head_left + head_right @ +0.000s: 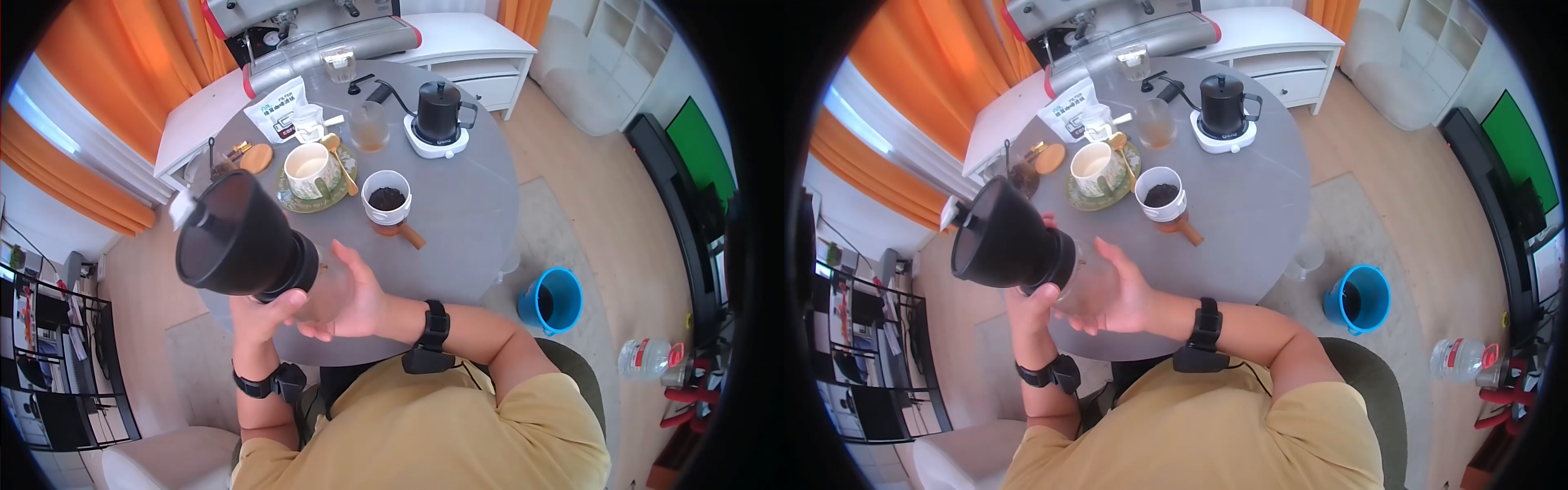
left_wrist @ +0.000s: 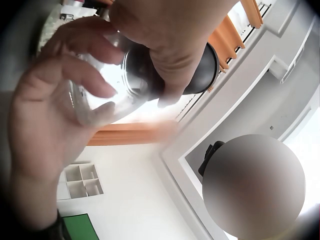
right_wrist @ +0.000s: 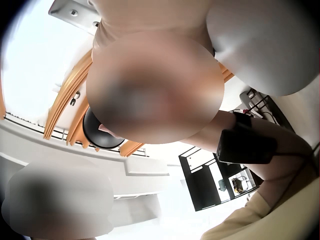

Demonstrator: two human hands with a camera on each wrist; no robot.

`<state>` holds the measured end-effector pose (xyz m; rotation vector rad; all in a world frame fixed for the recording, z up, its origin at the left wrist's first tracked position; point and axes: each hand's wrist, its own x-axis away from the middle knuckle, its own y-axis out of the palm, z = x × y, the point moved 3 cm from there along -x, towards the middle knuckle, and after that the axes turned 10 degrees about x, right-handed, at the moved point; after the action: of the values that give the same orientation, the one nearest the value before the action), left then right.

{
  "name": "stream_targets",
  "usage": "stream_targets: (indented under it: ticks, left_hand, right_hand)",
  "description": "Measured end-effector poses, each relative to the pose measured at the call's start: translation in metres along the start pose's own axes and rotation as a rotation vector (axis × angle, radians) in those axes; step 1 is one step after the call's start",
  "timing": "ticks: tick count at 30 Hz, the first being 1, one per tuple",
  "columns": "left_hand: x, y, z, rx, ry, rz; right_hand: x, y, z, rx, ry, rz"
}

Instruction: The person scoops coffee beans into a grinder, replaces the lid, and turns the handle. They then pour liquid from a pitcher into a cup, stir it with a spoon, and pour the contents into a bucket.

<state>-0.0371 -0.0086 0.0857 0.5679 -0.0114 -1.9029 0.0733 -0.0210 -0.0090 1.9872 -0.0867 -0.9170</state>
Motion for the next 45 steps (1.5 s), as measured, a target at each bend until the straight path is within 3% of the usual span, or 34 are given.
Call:
stream_targets:
  ticks: [2, 3, 4, 5, 6, 10, 12, 13, 14, 15, 16, 17, 18, 19, 20, 21, 24, 25, 26, 27, 29, 30, 31, 32, 33, 35, 36, 37, 39, 40, 41, 42, 43, 45]
  left_hand:
    - [0.009, -0.009, -0.001, -0.151, -0.307, 0.086]
    - [0.011, -0.005, -0.005, -0.153, -0.309, 0.085]
    - [0.013, 0.001, -0.007, -0.165, -0.12, 0.177]
    - [0.015, 0.006, -0.006, -0.176, 0.068, 0.268]
    - [0.017, 0.011, -0.008, -0.177, 0.066, 0.268]
    - [0.014, 0.018, -0.005, -0.075, 0.099, 0.232]
    - [0.008, 0.008, -0.005, -0.061, 0.066, 0.194]
    - [0.005, 0.001, -0.007, -0.046, -0.007, 0.063]
    - [0.004, -0.002, -0.009, -0.031, -0.082, -0.067]
    - [0.008, -0.004, -0.009, -0.032, -0.082, -0.067]
    - [0.011, -0.002, -0.005, -0.04, -0.154, 0.058]
    - [0.015, -0.001, -0.005, -0.048, -0.225, 0.183]
    - [0.017, 0.001, -0.009, -0.048, -0.225, 0.182]
    - [0.019, 0.001, -0.01, -0.091, -0.075, 0.204]
    - [0.021, 0.003, -0.009, -0.133, 0.075, 0.227]
    - [0.02, 0.008, -0.008, -0.134, 0.073, 0.231]
    - [0.007, 0.016, -0.002, -0.059, 0.101, 0.217]
    - [0.003, 0.011, -0.004, -0.056, 0.075, 0.068]
    - [0.001, 0.01, -0.005, -0.052, 0.049, -0.08]
    - [0.002, 0.009, -0.002, -0.053, 0.048, -0.08]
    - [0.005, 0.009, 0.0, 0.094, -0.194, -0.056]
    - [0.009, 0.011, 0.002, 0.094, -0.193, -0.056]
    - [0.015, 0.01, 0.002, 0.008, -0.221, 0.062]
    - [0.019, 0.01, 0.0, -0.078, -0.248, 0.18]
    - [0.017, 0.014, -0.004, -0.078, -0.25, 0.183]
    - [0.01, 0.022, -0.006, -0.089, 0.146, 0.205]
    - [0.009, 0.02, -0.009, -0.09, 0.145, 0.208]
    - [0.008, 0.016, -0.011, -0.094, 0.119, 0.184]
    - [0.002, 0.003, -0.011, -0.097, 0.092, 0.158]
    - [-0.004, -0.002, -0.01, -0.036, 0.03, -0.054]
    - [-0.007, -0.001, -0.01, 0.024, -0.031, -0.264]
    - [-0.008, -0.002, -0.009, 0.023, -0.032, -0.262]
    - [-0.011, 0.0, -0.004, -0.035, 0.044, -0.277]
    - [-0.004, 0.008, 0.002, -0.092, 0.121, -0.293]
  right_hand:
    - [0.001, -0.001, 0.004, -0.026, -0.045, 0.051]
    - [0.002, -0.002, 0.006, -0.054, -0.091, 0.105]
    - [0.0, 0.005, 0.008, -0.055, -0.095, 0.105]
    - [-0.002, 0.012, 0.005, 0.175, -0.219, 0.367]
    - [-0.002, 0.017, 0.0, 0.407, -0.338, 0.628]
    - [-0.005, 0.023, -0.007, 0.777, -0.382, 0.615]
    - [0.008, 0.009, 0.0, 0.269, -0.188, 0.45]
    - [0.01, 0.001, -0.002, 0.27, -0.189, 0.449]
    - [0.008, -0.002, 0.0, 0.162, -0.116, 0.28]
    - [0.008, -0.001, 0.002, 0.055, -0.043, 0.11]
    - [0.007, 0.002, 0.003, 0.055, -0.044, 0.11]
    - [0.007, 0.003, 0.003, 0.187, -0.131, 0.255]
    - [0.006, 0.006, 0.001, 0.319, -0.219, 0.4]
    - [0.0, 0.015, 0.0, 0.318, -0.218, 0.4]
    - [-0.007, 0.025, -0.004, 0.608, -0.307, 0.543]
    - [-0.008, 0.03, -0.008, 0.901, -0.392, 0.683]
    - [0.005, 0.013, -0.002, 0.607, -0.235, 0.615]
    - [0.01, 0.003, -0.005, 0.607, -0.235, 0.614]
    - [0.011, -0.002, -0.003, 0.326, -0.146, 0.359]
    - [0.012, -0.001, -0.001, 0.045, -0.056, 0.104]
    - [0.011, 0.002, -0.002, 0.051, -0.062, 0.115]
    - [0.01, 0.004, -0.002, 0.057, -0.066, 0.127]
    - [0.007, 0.009, 0.0, 0.057, -0.066, 0.127]
    - [0.005, 0.009, -0.001, 0.265, -0.212, 0.33]
    - [0.005, 0.01, -0.004, 0.471, -0.358, 0.533]
    - [-0.003, 0.018, -0.004, 0.597, -0.396, 0.594]
    - [-0.004, 0.019, -0.006, 0.73, -0.435, 0.651]
    - [0.001, 0.018, -0.007, 0.729, -0.434, 0.65]
    - [0.015, 0.005, 0.0, 0.308, -0.198, 0.554]
    - [0.017, -0.002, -0.001, 0.307, -0.198, 0.556]
    - [0.013, -0.005, 0.0, 0.148, -0.078, 0.326]
    - [0.011, -0.002, 0.002, -0.01, 0.041, 0.095]
    - [0.011, 0.0, 0.003, -0.01, 0.041, 0.095]
    - [0.012, 0.005, 0.002, 0.153, -0.078, 0.338]
